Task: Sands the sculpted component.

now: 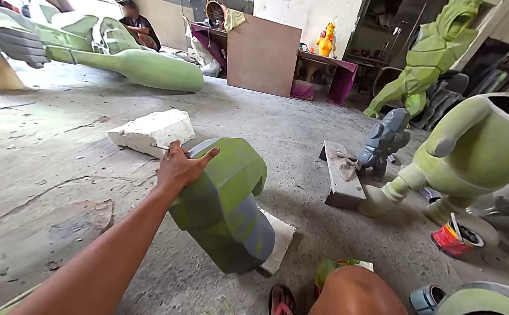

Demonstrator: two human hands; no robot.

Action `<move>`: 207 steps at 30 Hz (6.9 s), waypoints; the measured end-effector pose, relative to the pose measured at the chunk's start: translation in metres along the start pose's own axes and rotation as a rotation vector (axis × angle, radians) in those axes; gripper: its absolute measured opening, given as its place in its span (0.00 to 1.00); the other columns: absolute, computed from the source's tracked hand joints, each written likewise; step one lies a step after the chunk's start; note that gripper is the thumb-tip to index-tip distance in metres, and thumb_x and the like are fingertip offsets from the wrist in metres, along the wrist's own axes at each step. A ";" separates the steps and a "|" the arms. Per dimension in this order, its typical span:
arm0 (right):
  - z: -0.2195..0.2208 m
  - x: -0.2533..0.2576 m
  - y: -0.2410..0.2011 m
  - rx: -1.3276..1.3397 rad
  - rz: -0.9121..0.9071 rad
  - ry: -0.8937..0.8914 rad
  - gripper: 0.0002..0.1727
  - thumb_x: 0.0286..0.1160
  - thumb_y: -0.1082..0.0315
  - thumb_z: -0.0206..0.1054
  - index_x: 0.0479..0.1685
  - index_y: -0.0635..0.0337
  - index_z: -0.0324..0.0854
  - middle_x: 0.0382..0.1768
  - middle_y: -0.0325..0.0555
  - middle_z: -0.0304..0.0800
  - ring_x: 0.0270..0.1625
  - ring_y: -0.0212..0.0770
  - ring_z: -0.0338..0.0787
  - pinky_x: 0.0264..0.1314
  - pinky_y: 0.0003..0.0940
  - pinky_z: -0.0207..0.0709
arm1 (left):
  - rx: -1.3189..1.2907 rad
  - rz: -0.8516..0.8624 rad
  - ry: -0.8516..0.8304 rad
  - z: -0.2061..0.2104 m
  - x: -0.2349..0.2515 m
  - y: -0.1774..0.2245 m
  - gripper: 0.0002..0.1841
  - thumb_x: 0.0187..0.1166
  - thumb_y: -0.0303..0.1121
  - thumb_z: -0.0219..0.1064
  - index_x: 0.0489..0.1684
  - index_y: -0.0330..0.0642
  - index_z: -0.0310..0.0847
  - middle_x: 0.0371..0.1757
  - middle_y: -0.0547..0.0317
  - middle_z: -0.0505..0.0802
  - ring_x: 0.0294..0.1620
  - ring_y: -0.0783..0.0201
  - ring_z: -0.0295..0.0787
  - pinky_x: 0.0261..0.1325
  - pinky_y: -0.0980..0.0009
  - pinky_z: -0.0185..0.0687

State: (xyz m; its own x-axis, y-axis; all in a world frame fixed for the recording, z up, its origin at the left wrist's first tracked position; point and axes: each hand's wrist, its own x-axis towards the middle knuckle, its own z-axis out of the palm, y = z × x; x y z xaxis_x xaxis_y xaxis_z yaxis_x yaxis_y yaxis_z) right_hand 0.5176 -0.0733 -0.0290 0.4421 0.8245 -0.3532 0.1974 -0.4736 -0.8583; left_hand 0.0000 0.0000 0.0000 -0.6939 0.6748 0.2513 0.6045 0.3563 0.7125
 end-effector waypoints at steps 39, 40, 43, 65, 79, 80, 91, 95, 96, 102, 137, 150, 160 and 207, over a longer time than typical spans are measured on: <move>0.341 0.159 -0.094 0.023 -1.906 -0.529 0.21 0.79 0.63 0.62 0.70 0.39 0.85 0.60 0.40 0.90 0.66 0.40 0.88 0.68 0.39 0.84 | 0.255 -0.102 -0.230 0.042 0.213 0.138 0.59 0.52 0.87 0.63 0.64 0.36 0.82 0.58 0.35 0.91 0.61 0.39 0.88 0.62 0.33 0.80; 0.339 0.159 -0.098 0.068 -1.875 -0.550 0.23 0.80 0.64 0.62 0.72 0.37 0.83 0.60 0.40 0.90 0.64 0.40 0.88 0.65 0.38 0.86 | 0.257 -0.095 -0.232 0.041 0.212 0.140 0.58 0.53 0.86 0.63 0.64 0.36 0.82 0.58 0.35 0.90 0.62 0.39 0.87 0.63 0.33 0.79; 0.339 0.144 -0.120 0.126 -1.786 -0.636 0.26 0.82 0.65 0.61 0.79 0.33 0.79 0.65 0.40 0.87 0.67 0.38 0.87 0.66 0.37 0.86 | 0.259 -0.066 -0.236 0.044 0.213 0.140 0.57 0.53 0.86 0.64 0.63 0.36 0.83 0.59 0.36 0.90 0.63 0.39 0.87 0.63 0.33 0.79; 0.362 0.108 -0.101 0.292 -1.693 -0.528 0.23 0.79 0.66 0.58 0.71 0.36 0.85 0.62 0.39 0.89 0.67 0.39 0.86 0.68 0.37 0.85 | 0.259 -0.030 -0.210 0.051 0.191 0.155 0.58 0.45 0.87 0.67 0.66 0.43 0.81 0.60 0.37 0.89 0.63 0.39 0.86 0.62 0.32 0.79; 0.346 0.104 -0.095 0.147 -1.680 -0.594 0.25 0.75 0.67 0.61 0.70 0.32 0.84 0.62 0.38 0.87 0.70 0.40 0.83 0.69 0.39 0.83 | 0.308 0.006 -0.243 0.060 0.186 0.186 0.63 0.45 0.90 0.62 0.66 0.36 0.80 0.61 0.35 0.88 0.64 0.39 0.85 0.63 0.32 0.78; 0.346 0.104 -0.087 0.145 -1.707 -0.585 0.25 0.76 0.66 0.61 0.72 0.33 0.83 0.63 0.39 0.87 0.72 0.42 0.83 0.72 0.40 0.82 | 0.311 0.010 -0.246 0.060 0.187 0.186 0.63 0.45 0.91 0.62 0.65 0.36 0.80 0.61 0.35 0.88 0.64 0.38 0.85 0.63 0.32 0.78; 0.336 0.111 -0.073 0.131 -1.816 -0.502 0.20 0.82 0.59 0.58 0.70 0.36 0.84 0.60 0.36 0.91 0.69 0.39 0.87 0.77 0.41 0.80 | 0.290 0.064 -0.254 0.056 0.183 0.182 0.60 0.50 0.87 0.65 0.75 0.42 0.76 0.70 0.36 0.84 0.72 0.38 0.80 0.69 0.32 0.74; 0.349 0.133 -0.102 0.271 -1.819 -0.426 0.21 0.82 0.63 0.58 0.70 0.40 0.85 0.62 0.38 0.92 0.69 0.40 0.88 0.76 0.42 0.82 | 0.295 0.069 -0.268 0.054 0.180 0.181 0.59 0.53 0.85 0.66 0.78 0.43 0.74 0.72 0.34 0.83 0.74 0.37 0.78 0.70 0.32 0.72; 0.355 0.137 -0.106 0.265 -1.828 -0.436 0.21 0.82 0.64 0.60 0.71 0.40 0.85 0.63 0.38 0.91 0.69 0.40 0.88 0.75 0.41 0.83 | 0.295 0.069 -0.266 0.054 0.179 0.181 0.59 0.53 0.84 0.67 0.77 0.43 0.74 0.72 0.34 0.83 0.74 0.37 0.78 0.70 0.32 0.72; 0.366 0.132 -0.095 0.100 -1.835 -0.337 0.23 0.81 0.71 0.60 0.74 0.46 0.84 0.64 0.43 0.91 0.73 0.40 0.87 0.73 0.33 0.84 | 0.313 0.072 -0.257 0.052 0.180 0.179 0.58 0.52 0.86 0.65 0.75 0.43 0.76 0.70 0.35 0.84 0.73 0.38 0.79 0.69 0.32 0.73; 0.345 0.150 -0.083 0.105 -1.692 -0.601 0.26 0.79 0.70 0.60 0.74 0.36 0.83 0.66 0.42 0.87 0.71 0.41 0.84 0.71 0.37 0.84 | 0.359 0.073 -0.249 0.060 0.173 0.190 0.60 0.51 0.87 0.64 0.77 0.44 0.74 0.73 0.33 0.82 0.75 0.35 0.77 0.69 0.30 0.72; 0.346 0.162 -0.091 0.177 -1.711 -0.489 0.23 0.84 0.66 0.60 0.75 0.35 0.82 0.67 0.41 0.88 0.66 0.38 0.89 0.65 0.36 0.88 | 0.342 0.097 -0.262 0.061 0.166 0.191 0.61 0.51 0.86 0.65 0.80 0.45 0.72 0.72 0.34 0.83 0.73 0.36 0.79 0.69 0.31 0.73; 0.341 0.181 -0.061 -0.050 -1.829 -0.312 0.22 0.79 0.63 0.63 0.71 0.36 0.85 0.58 0.39 0.91 0.63 0.39 0.90 0.64 0.37 0.87 | 0.319 0.076 -0.250 0.061 0.175 0.188 0.63 0.48 0.88 0.65 0.79 0.43 0.72 0.70 0.34 0.84 0.72 0.38 0.81 0.68 0.32 0.75; 0.361 0.138 -0.061 0.037 -1.860 -0.291 0.21 0.83 0.67 0.60 0.73 0.41 0.83 0.64 0.40 0.91 0.73 0.40 0.87 0.75 0.37 0.83 | 0.366 0.102 -0.261 0.055 0.189 0.180 0.60 0.51 0.87 0.62 0.77 0.44 0.75 0.73 0.34 0.82 0.75 0.36 0.77 0.70 0.30 0.71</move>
State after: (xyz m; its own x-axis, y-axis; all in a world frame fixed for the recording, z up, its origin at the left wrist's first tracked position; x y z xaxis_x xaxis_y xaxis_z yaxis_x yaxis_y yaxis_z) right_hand 0.2513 0.1816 -0.1593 -0.4281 0.2321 0.8734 0.1683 0.9700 -0.1753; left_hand -0.0006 0.2272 0.1390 -0.5304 0.8417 0.1008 0.7954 0.4529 0.4028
